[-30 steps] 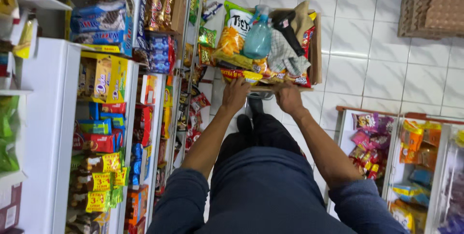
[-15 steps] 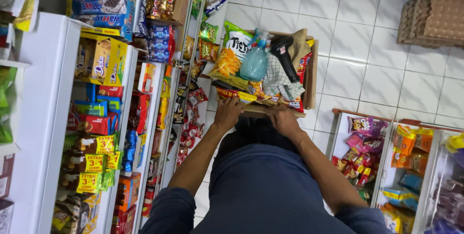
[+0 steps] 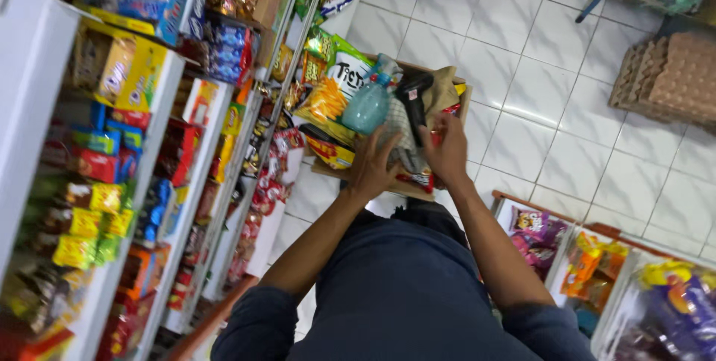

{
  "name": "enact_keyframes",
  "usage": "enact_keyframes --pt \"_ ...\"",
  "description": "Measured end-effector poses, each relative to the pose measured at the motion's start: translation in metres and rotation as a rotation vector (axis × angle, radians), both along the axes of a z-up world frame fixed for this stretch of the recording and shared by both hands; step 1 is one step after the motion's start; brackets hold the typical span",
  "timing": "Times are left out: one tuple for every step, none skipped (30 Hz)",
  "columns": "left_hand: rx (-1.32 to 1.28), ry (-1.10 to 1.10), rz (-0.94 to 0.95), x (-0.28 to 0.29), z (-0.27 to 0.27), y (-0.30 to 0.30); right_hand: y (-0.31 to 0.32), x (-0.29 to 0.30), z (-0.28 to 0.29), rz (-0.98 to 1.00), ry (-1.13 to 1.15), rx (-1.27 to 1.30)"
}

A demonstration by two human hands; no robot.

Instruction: The person cleans store shelves by spraying a liquid onto a cloth and wiping the white shelf surfaces, moving snack bags aside and lifting them to reach the area underneath.

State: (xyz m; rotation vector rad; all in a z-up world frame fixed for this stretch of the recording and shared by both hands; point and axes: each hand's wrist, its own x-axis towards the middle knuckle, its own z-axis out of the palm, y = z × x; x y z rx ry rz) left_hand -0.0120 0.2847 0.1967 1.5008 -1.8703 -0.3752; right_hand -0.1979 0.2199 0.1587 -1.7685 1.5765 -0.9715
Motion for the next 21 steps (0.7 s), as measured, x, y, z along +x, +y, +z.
enact_keyframes --pt "0.059 0.009 0.016 -0.008 -0.006 -0.006 -0.011 0.001 -0.004 0.064 -0.045 -0.008" --pt "0.119 0.019 0.032 -0.015 -0.013 -0.010 -0.020 0.001 -0.007 0.113 -0.048 0.007" --pt "0.176 0.028 0.050 -0.020 -0.020 -0.014 -0.027 0.003 -0.009 0.162 -0.054 0.020" --pt "0.198 0.051 0.105 -0.023 -0.026 -0.015 -0.036 0.000 -0.011 0.212 -0.060 0.033" --pt "0.224 0.073 0.162 -0.023 -0.029 -0.014 -0.044 -0.005 -0.012 0.259 -0.001 0.162" --pt "0.248 0.096 0.219 -0.023 -0.030 -0.012 -0.053 -0.012 -0.014 0.307 0.062 0.290" --pt "0.217 0.110 0.255 -0.022 -0.029 -0.013 -0.063 -0.017 -0.017 0.352 0.127 0.411" --pt "0.186 0.123 0.291 -0.020 -0.027 -0.014 -0.073 -0.020 -0.022 0.386 0.065 0.424" --pt "0.161 0.141 0.320 -0.021 -0.024 -0.010 -0.079 -0.029 -0.028 0.411 0.006 0.446" --pt "0.198 0.265 0.348 -0.020 -0.020 -0.004 -0.082 -0.037 -0.035 0.435 -0.054 0.469" --pt "0.226 0.389 0.370 -0.017 -0.018 -0.001 -0.085 -0.044 -0.043 0.451 -0.052 0.451" --pt "0.252 0.515 0.391 -0.016 -0.017 0.001 -0.087 -0.051 -0.050 0.467 -0.050 0.433" --pt "0.184 0.579 0.413 -0.015 -0.016 0.002 -0.090 -0.052 -0.055 0.484 -0.054 0.411" --pt "0.115 0.641 0.434 -0.015 -0.015 0.003 -0.091 -0.050 -0.059 0.508 -0.082 0.356" --pt "0.053 0.709 0.450 -0.018 -0.016 0.006 -0.087 -0.052 -0.063 0.524 -0.105 0.308" --pt "0.061 0.748 0.475 -0.017 -0.016 0.009 -0.085 -0.054 -0.066 0.539 -0.128 0.260" --pt "0.067 0.786 0.499 -0.013 -0.013 0.011 -0.084 -0.055 -0.067 0.524 -0.114 0.240" --pt "0.073 0.824 0.522 -0.012 -0.010 0.012 -0.083 -0.055 -0.067 0.508 -0.101 0.219" --pt "0.057 0.802 0.508 -0.012 -0.006 0.010 -0.083 -0.054 -0.064 0.491 -0.091 0.198" --pt "0.040 0.780 0.494 -0.012 -0.001 0.008 -0.083 -0.051 -0.060 0.401 -0.080 0.234" --pt "0.026 0.762 0.472 -0.014 0.001 0.004 -0.083 -0.050 -0.057 0.303 -0.065 0.269"
